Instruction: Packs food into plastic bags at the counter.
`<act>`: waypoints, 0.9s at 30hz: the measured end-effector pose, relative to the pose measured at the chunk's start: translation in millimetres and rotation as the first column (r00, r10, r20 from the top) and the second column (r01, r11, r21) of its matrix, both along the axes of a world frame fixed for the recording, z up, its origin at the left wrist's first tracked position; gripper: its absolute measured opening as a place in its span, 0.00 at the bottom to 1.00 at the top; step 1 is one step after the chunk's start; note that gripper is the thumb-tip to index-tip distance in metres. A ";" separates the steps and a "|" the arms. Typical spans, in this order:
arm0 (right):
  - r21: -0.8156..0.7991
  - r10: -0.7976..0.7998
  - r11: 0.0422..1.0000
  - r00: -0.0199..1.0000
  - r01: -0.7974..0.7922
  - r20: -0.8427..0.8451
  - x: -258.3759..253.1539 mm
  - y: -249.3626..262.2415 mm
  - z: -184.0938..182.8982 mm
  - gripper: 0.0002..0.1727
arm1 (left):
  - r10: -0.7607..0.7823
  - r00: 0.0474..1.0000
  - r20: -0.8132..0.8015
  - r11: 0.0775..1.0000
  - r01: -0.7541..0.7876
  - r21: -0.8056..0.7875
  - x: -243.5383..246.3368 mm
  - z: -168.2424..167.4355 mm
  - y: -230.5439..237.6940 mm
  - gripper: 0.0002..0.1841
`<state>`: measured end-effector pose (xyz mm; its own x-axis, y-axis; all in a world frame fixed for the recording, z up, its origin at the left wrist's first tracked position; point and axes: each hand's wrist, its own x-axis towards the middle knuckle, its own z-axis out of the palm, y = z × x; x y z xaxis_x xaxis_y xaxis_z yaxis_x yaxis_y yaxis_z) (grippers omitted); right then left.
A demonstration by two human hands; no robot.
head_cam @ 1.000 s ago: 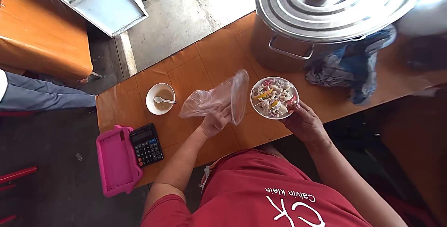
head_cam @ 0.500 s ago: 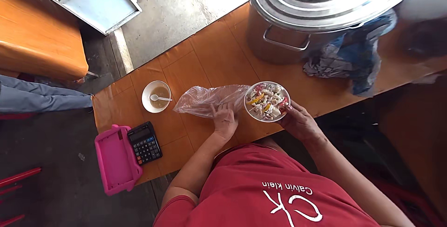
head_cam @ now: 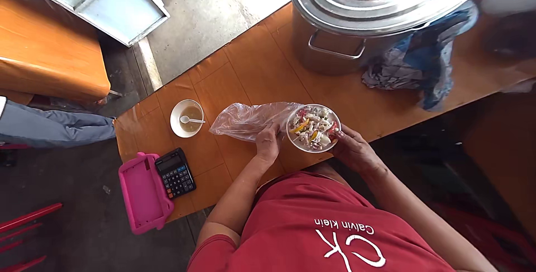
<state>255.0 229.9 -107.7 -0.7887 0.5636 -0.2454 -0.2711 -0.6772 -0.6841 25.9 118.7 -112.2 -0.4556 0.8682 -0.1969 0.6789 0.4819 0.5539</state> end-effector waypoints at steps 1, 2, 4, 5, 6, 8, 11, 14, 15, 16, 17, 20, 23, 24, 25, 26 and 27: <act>0.007 -0.003 1.000 1.000 0.003 0.009 0.4 0.5 0.6 0.23 | -0.006 1.000 -0.016 1.000 0.005 -0.023 1.2 -2.8 1.2 0.11; 0.012 -0.004 1.000 1.000 0.004 0.013 1.1 1.2 0.8 0.23 | -0.011 1.000 0.001 0.999 0.011 -0.045 1.9 -5.1 2.4 0.12; 0.017 -0.005 1.000 1.000 0.005 0.011 2.3 2.7 0.3 0.23 | -0.021 0.993 0.115 0.997 0.030 -0.077 0.0 -7.8 5.4 0.14; 0.019 -0.007 1.000 1.000 0.007 0.013 2.6 3.0 0.0 0.23 | -0.026 0.985 0.171 0.996 0.041 -0.084 -1.5 -8.3 6.7 0.15; 0.024 -0.007 1.000 1.000 0.006 0.018 2.7 3.0 -0.9 0.23 | -0.025 0.975 0.222 0.996 0.044 -0.082 -3.0 -8.4 7.4 0.15; 0.025 -0.004 1.000 1.000 0.004 0.018 2.1 2.6 -4.7 0.23 | 0.000 0.946 0.323 0.995 0.033 -0.097 -7.2 -4.6 9.0 0.14; 0.000 -0.003 1.000 1.000 0.003 0.020 0.0 0.6 -10.5 0.23 | 0.073 0.909 0.410 0.994 -0.036 -0.098 -11.5 -0.9 10.4 0.09; -0.027 -0.009 1.000 1.000 0.010 0.021 -2.7 -2.1 -13.1 0.22 | 0.125 0.913 0.388 0.991 -0.098 -0.089 -10.3 -2.9 10.8 0.08; -0.031 -0.011 0.999 1.000 0.011 0.024 -3.4 -2.6 -13.5 0.21 | 0.133 0.912 0.387 0.991 -0.112 -0.077 -9.4 -3.2 10.7 0.09; -0.034 -0.010 0.999 1.000 0.011 0.024 -3.9 -2.6 -14.1 0.21 | 0.134 0.908 0.398 0.991 -0.119 -0.062 -8.7 -3.7 10.0 0.09; -0.035 -0.010 0.999 1.000 0.011 0.025 -4.4 -2.3 -14.2 0.20 | 0.131 0.899 0.419 0.991 -0.120 -0.053 -8.6 -3.8 9.6 0.11; -0.027 -0.012 1.000 0.999 0.013 0.039 -5.7 -0.5 -14.4 0.21 | 0.142 0.840 0.524 0.990 -0.114 -0.086 -12.1 -2.2 9.5 0.13; -0.028 -0.005 1.000 0.999 0.006 0.047 -7.3 1.0 -16.5 0.21 | 0.113 0.863 0.492 0.993 -0.080 -0.088 -12.4 1.8 10.1 0.11; -0.032 -0.005 0.999 0.999 0.006 0.046 -8.1 0.6 -17.5 0.22 | 0.108 0.888 0.447 0.993 -0.079 -0.083 -10.8 2.6 9.9 0.10; -0.037 -0.005 0.999 0.999 0.007 0.042 -8.9 0.1 -18.3 0.22 | 0.123 0.899 0.421 0.992 -0.100 -0.074 -8.8 2.1 9.5 0.09; -0.040 -0.005 0.999 0.999 0.006 0.038 -10.0 -0.1 -19.3 0.22 | 0.148 0.890 0.431 0.989 -0.136 -0.059 -7.0 0.2 8.6 0.08; -0.041 -0.004 0.999 0.999 0.005 0.034 -11.0 -0.5 -20.1 0.22 | 0.177 0.864 0.472 0.983 -0.180 -0.037 -5.6 -1.6 7.0 0.07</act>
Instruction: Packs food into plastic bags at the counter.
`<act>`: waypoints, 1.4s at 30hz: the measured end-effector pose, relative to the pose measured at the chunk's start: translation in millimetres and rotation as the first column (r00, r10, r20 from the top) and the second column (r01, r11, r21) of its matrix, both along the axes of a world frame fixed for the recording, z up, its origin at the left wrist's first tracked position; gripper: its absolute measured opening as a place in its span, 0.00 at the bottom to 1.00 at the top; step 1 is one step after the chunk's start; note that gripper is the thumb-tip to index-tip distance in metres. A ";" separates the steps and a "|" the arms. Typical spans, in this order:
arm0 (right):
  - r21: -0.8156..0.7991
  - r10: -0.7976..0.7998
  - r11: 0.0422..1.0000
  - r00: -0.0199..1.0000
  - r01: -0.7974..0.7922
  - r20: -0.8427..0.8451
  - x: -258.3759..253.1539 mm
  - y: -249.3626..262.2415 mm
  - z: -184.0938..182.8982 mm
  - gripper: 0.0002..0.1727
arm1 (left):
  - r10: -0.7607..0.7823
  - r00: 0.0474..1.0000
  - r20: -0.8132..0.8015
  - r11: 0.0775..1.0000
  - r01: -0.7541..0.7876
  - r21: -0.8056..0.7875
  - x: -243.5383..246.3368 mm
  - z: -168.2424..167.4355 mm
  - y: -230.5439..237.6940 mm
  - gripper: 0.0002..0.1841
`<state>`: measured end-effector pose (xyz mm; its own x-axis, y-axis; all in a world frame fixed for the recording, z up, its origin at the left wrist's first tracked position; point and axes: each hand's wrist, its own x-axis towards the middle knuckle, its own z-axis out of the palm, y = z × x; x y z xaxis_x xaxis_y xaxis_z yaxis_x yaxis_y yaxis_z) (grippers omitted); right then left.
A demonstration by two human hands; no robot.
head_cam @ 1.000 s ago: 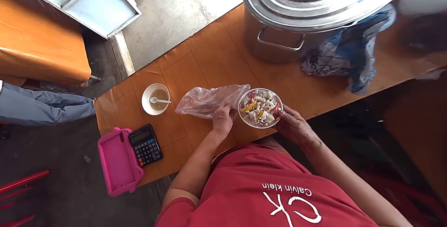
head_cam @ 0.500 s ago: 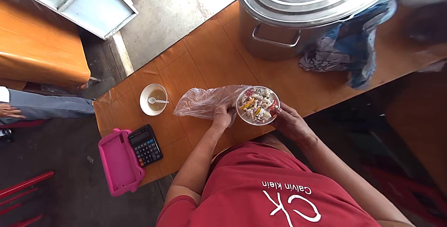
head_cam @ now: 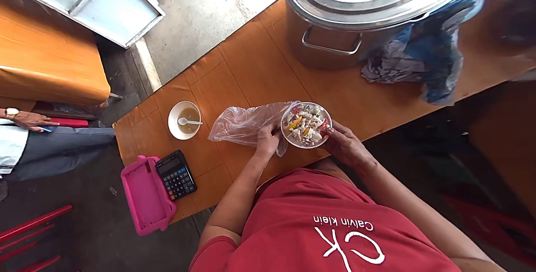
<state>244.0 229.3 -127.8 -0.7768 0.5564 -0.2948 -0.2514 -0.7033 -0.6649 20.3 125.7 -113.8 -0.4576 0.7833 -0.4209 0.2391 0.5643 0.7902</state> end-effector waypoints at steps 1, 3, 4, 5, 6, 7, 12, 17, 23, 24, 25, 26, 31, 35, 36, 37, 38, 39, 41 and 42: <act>0.001 0.001 1.000 1.000 -0.001 -0.001 -0.5 -0.4 -1.0 0.23 | 0.043 0.998 0.049 0.998 -0.045 0.034 0.9 -0.9 -2.0 0.08; 0.003 0.006 1.000 1.000 -0.006 0.008 0.2 -1.0 -4.0 0.23 | 0.096 0.987 0.125 0.990 -0.108 0.093 1.7 3.3 -6.3 0.12; 0.004 0.008 1.000 1.000 -0.008 0.014 0.5 -1.9 -5.8 0.23 | 0.114 0.986 0.125 0.985 -0.128 0.118 1.7 7.4 -8.2 0.13; 0.003 0.009 1.000 1.000 -0.010 0.020 0.2 -2.5 -6.6 0.23 | 0.128 0.986 0.104 0.981 -0.142 0.135 1.7 12.6 -9.4 0.12; 0.000 0.012 1.000 1.000 -0.012 0.024 -0.4 -2.7 -6.6 0.22 | 0.138 0.987 0.081 0.977 -0.149 0.153 1.8 18.0 -9.7 0.11; -0.004 0.015 1.000 1.000 -0.015 0.023 -1.3 -2.5 -6.4 0.22 | 0.142 0.988 0.065 0.973 -0.151 0.176 2.1 23.3 -9.4 0.10; 0.006 0.048 0.999 0.998 -0.048 0.036 -8.2 -2.8 -6.1 0.21 | 0.085 0.985 -0.152 0.978 -0.053 0.200 3.0 34.5 -7.4 0.09; -0.022 0.076 0.997 0.997 -0.076 0.018 -18.1 -2.7 -11.7 0.20 | 0.064 0.962 -0.265 0.997 -0.052 0.054 -2.7 26.3 -9.1 0.21; -0.041 0.083 0.996 0.992 -0.080 0.094 -33.8 -0.4 -16.3 0.20 | 0.119 0.990 -0.070 0.992 -0.122 -0.034 -13.6 7.4 -14.7 0.13; -0.036 0.083 0.996 0.990 -0.079 0.111 -36.4 0.6 -15.8 0.21 | 0.121 0.987 -0.101 0.992 -0.123 -0.016 -14.1 3.7 -16.3 0.11; -0.033 0.083 0.996 0.989 -0.080 0.118 -39.1 1.6 -15.3 0.21 | 0.114 0.982 -0.150 0.993 -0.114 0.008 -15.0 1.3 -18.1 0.10; -0.034 0.085 0.996 0.989 -0.082 0.118 -41.9 2.8 -14.7 0.21 | 0.103 0.972 -0.211 0.995 -0.099 0.029 -15.6 0.3 -19.8 0.10; -0.037 0.133 0.991 0.987 -0.131 0.092 -54.1 7.7 -10.0 0.21 | 0.018 0.818 -0.575 0.999 0.013 0.050 -6.6 19.4 -24.2 0.08; -0.015 0.181 0.983 0.980 -0.180 0.083 -66.2 8.9 -7.4 0.20 | -0.043 0.766 -0.641 0.979 0.161 0.125 -3.4 27.0 -24.4 0.08; -0.005 0.192 0.981 0.978 -0.192 0.083 -69.7 9.1 -6.3 0.19 | -0.061 0.777 -0.627 0.971 0.192 0.144 -4.3 26.2 -23.6 0.09; 0.007 0.205 0.978 0.975 -0.207 0.086 -73.2 9.5 -4.7 0.19 | -0.075 0.784 -0.616 0.963 0.217 0.159 -5.8 25.3 -22.3 0.09; 0.018 0.221 0.975 0.971 -0.223 0.095 -76.9 10.4 -2.5 0.19 | -0.086 0.791 -0.605 0.956 0.237 0.173 -7.5 24.7 -20.7 0.09; 0.027 0.235 0.970 0.966 -0.240 0.111 -80.7 11.5 0.9 0.19 | -0.096 0.804 -0.586 0.949 0.251 0.189 -9.3 24.9 -18.8 0.10; 0.048 0.264 0.960 0.951 -0.275 0.163 -88.2 15.7 11.8 0.19 | -0.097 0.856 -0.508 0.936 0.251 0.244 -12.4 26.9 -15.1 0.10; 0.063 0.272 0.955 0.941 -0.290 0.203 -92.7 19.0 19.1 0.19 | -0.085 0.891 -0.447 0.928 0.234 0.289 -13.8 28.4 -13.1 0.10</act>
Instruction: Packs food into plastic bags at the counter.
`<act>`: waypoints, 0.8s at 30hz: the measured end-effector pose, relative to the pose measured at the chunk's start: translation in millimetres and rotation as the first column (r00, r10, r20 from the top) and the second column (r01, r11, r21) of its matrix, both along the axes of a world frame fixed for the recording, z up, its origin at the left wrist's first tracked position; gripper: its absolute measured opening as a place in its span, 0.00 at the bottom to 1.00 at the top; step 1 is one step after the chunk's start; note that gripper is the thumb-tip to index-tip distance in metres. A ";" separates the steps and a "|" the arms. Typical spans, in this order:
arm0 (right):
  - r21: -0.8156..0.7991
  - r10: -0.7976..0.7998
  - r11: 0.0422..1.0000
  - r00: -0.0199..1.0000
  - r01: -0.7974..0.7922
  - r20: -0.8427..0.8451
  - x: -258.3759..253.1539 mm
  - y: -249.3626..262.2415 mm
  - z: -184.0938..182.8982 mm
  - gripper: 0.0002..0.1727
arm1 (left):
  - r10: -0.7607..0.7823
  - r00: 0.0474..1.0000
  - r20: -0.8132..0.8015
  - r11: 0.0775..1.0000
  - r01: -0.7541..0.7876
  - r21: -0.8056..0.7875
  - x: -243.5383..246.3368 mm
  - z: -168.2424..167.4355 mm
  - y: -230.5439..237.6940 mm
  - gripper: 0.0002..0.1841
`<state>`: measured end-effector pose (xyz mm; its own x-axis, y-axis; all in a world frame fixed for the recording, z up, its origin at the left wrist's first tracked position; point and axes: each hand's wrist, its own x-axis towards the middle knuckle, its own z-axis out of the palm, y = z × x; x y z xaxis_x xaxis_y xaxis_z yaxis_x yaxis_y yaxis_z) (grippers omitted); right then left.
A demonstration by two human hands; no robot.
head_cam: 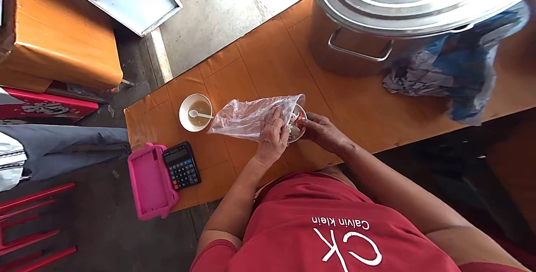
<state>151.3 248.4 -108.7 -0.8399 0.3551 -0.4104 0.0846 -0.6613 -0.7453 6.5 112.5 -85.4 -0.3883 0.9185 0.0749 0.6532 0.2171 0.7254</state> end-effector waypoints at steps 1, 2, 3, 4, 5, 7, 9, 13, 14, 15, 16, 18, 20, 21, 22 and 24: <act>0.039 0.017 0.999 0.999 -0.018 0.037 -4.7 4.1 7.1 0.18 | 0.003 0.997 0.082 0.999 -0.006 0.031 -0.8 3.0 1.6 0.11; 0.086 0.036 0.995 0.997 -0.042 0.068 -9.3 8.8 14.0 0.17 | 0.008 0.984 0.177 0.998 -0.019 0.059 -0.9 7.9 2.4 0.11; 0.138 0.057 0.988 0.994 -0.070 0.095 -14.0 13.9 21.4 0.17 | 0.022 0.959 0.283 0.996 -0.046 0.078 -0.5 14.6 2.5 0.11; 0.193 0.076 0.976 0.990 -0.097 0.115 -18.4 19.1 29.1 0.17 | 0.045 0.927 0.371 0.993 -0.083 0.087 0.4 21.6 1.8 0.10; 0.252 0.094 0.960 0.987 -0.124 0.129 -22.8 24.2 36.9 0.17 | 0.076 0.894 0.442 0.986 -0.133 0.100 1.6 26.8 1.6 0.10; 0.385 0.125 0.905 0.978 -0.181 0.165 -32.6 33.6 54.3 0.14 | 0.065 0.824 0.563 0.973 -0.176 0.146 0.0 34.6 1.0 0.10; 0.485 0.162 0.838 0.963 -0.250 0.217 -48.4 44.9 71.5 0.12 | 0.009 0.756 0.655 0.952 -0.207 0.225 -3.6 38.8 -1.1 0.09; 0.742 0.194 0.504 0.895 -0.442 0.401 -82.1 54.8 101.6 0.11 | -0.019 0.651 0.759 0.895 -0.328 0.304 -8.6 40.8 -7.7 0.10; 0.785 0.192 0.403 0.882 -0.471 0.431 -89.0 53.6 105.1 0.11 | -0.011 0.638 0.770 0.886 -0.352 0.304 -9.8 40.5 -10.3 0.10; 0.811 0.195 0.310 0.868 -0.496 0.456 -95.6 50.8 108.1 0.11 | -0.025 0.617 0.786 0.878 -0.363 0.312 -11.8 38.6 -14.0 0.09; 0.821 0.206 0.233 0.851 -0.522 0.483 -102.0 46.6 111.2 0.12 | -0.047 0.586 0.809 0.862 -0.385 0.329 -13.4 36.3 -17.4 0.10; 0.799 0.237 0.146 0.805 -0.583 0.544 -113.7 35.7 116.2 0.12 | -0.064 0.510 0.858 0.823 -0.459 0.334 -13.7 30.9 -22.3 0.10; 0.770 0.274 0.114 0.765 -0.628 0.583 -122.3 26.2 115.9 0.12 | -0.068 0.447 0.892 0.805 -0.503 0.314 -14.4 25.8 -30.8 0.10; 0.749 0.292 0.107 0.740 -0.654 0.606 -125.8 22.3 115.8 0.13 | -0.067 0.430 0.900 0.799 -0.518 0.307 -14.9 24.2 -35.6 0.10; 0.730 0.308 0.102 0.719 -0.676 0.623 -128.8 18.8 115.4 0.13 | -0.066 0.412 0.909 0.790 -0.535 0.299 -15.3 23.3 -40.1 0.11; 0.702 0.331 0.106 0.691 -0.704 0.643 -133.3 12.0 116.6 0.14 | -0.057 0.382 0.923 0.771 -0.570 0.284 -15.7 23.5 -48.7 0.11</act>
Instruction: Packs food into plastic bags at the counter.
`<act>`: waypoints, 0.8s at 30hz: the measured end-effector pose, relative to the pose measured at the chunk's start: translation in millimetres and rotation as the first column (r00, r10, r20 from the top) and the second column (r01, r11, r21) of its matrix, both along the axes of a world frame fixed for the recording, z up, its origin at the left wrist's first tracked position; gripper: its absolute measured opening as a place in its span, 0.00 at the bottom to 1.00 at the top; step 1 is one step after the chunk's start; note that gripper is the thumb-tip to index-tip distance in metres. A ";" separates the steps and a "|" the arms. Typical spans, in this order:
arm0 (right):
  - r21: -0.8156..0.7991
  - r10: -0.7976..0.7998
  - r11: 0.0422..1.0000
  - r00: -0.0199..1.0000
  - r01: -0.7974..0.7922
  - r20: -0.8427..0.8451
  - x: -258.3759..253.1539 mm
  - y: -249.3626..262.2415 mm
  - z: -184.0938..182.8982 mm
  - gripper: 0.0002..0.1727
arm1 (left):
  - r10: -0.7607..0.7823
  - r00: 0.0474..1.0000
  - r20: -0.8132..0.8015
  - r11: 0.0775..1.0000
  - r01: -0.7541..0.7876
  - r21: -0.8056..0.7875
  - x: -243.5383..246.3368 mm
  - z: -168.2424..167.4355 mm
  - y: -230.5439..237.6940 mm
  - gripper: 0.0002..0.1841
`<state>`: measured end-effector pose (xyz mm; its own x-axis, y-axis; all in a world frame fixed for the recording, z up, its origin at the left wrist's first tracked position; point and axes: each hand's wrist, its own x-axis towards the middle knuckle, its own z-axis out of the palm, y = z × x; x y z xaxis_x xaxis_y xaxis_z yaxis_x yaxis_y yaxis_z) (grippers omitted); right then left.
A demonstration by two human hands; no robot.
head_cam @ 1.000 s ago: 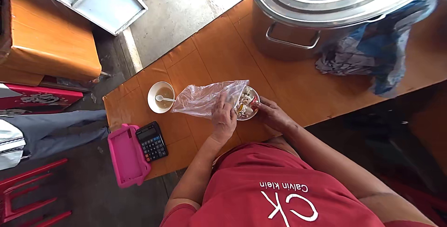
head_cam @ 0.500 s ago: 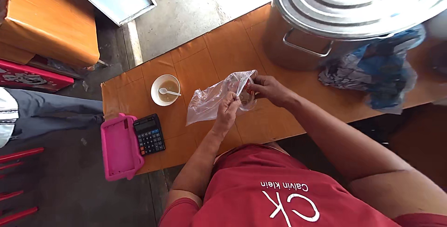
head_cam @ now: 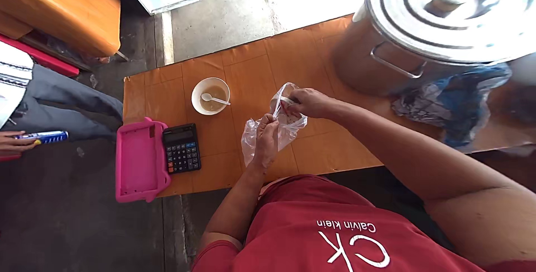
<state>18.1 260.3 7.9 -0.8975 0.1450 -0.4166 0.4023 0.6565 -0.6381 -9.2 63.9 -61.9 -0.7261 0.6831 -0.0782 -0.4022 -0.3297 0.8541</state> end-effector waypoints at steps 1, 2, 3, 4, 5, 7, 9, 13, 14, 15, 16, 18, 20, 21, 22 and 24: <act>-0.005 0.006 1.000 1.000 -0.006 0.008 -1.4 -2.4 0.6 0.14 | 0.016 1.000 0.011 1.000 -0.016 -0.002 0.2 0.7 -4.0 0.11; -0.005 0.010 1.000 1.000 -0.010 0.006 -2.4 -4.3 0.1 0.14 | 0.031 0.999 0.011 0.999 -0.031 -0.009 0.6 1.3 -7.8 0.11; -0.005 0.012 1.000 1.000 -0.012 0.003 -3.5 -6.1 -0.5 0.14 | 0.039 0.999 0.005 0.999 -0.039 -0.012 0.7 1.6 -11.7 0.11; 0.000 0.014 1.000 1.000 -0.014 -0.001 -5.0 -8.4 0.1 0.14 | 0.044 0.999 -0.008 0.999 -0.044 -0.012 0.6 2.1 -15.5 0.11; 0.007 0.018 1.000 1.000 -0.018 0.000 -6.5 -11.6 3.1 0.14 | 0.044 0.999 -0.026 0.999 -0.044 -0.013 0.3 2.8 -19.1 0.11; 0.029 0.027 0.999 1.000 -0.028 0.012 -10.2 -18.0 9.8 0.13 | 0.052 0.997 -0.048 0.999 -0.053 -0.010 -0.5 2.8 -23.6 0.11; 0.051 0.032 0.998 0.999 -0.032 0.019 -14.7 -21.2 12.2 0.12 | 0.060 0.997 -0.045 0.998 -0.060 0.008 -2.1 3.4 -26.5 0.11; 0.051 0.006 0.999 1.000 -0.006 -0.004 -20.9 -21.0 13.8 0.14 | 0.047 0.997 -0.059 0.998 -0.045 0.044 -7.2 4.1 -33.6 0.13; 0.048 0.006 0.999 1.000 -0.005 -0.028 -21.6 -19.5 12.3 0.15 | 0.049 0.998 -0.051 0.998 -0.046 0.049 -7.9 3.5 -35.2 0.13; 0.046 0.011 0.999 0.999 -0.009 -0.049 -21.7 -18.7 11.1 0.15 | 0.046 0.998 -0.044 0.998 -0.044 0.052 -7.9 2.8 -37.1 0.13; 0.048 0.016 0.999 0.998 -0.013 -0.061 -21.1 -19.0 9.8 0.13 | 0.042 0.998 -0.038 0.998 -0.040 0.054 -7.5 2.1 -38.9 0.13; 0.066 0.023 0.998 0.997 -0.018 -0.072 -21.5 -21.7 10.3 0.11 | 0.041 0.999 -0.025 0.997 -0.039 0.062 -7.5 1.8 -40.4 0.13; 0.113 0.024 0.993 0.998 -0.018 -0.057 -22.1 -30.0 16.7 0.10 | 0.041 0.999 -0.008 0.996 -0.041 0.075 -7.0 3.6 -41.6 0.13; 0.146 0.027 0.989 0.998 -0.019 -0.052 -23.0 -34.1 19.5 0.10 | 0.045 0.999 0.003 0.996 -0.045 0.082 -6.7 5.7 -41.5 0.13; 0.179 0.033 0.984 0.998 -0.023 -0.052 -23.5 -37.3 21.0 0.10 | 0.044 0.999 0.011 0.995 -0.045 0.092 -6.3 7.7 -41.4 0.13; 0.241 0.057 0.970 0.997 -0.044 -0.045 -24.3 -41.5 23.1 0.12 | 0.028 1.000 0.013 0.994 -0.029 0.104 -5.3 10.9 -42.5 0.13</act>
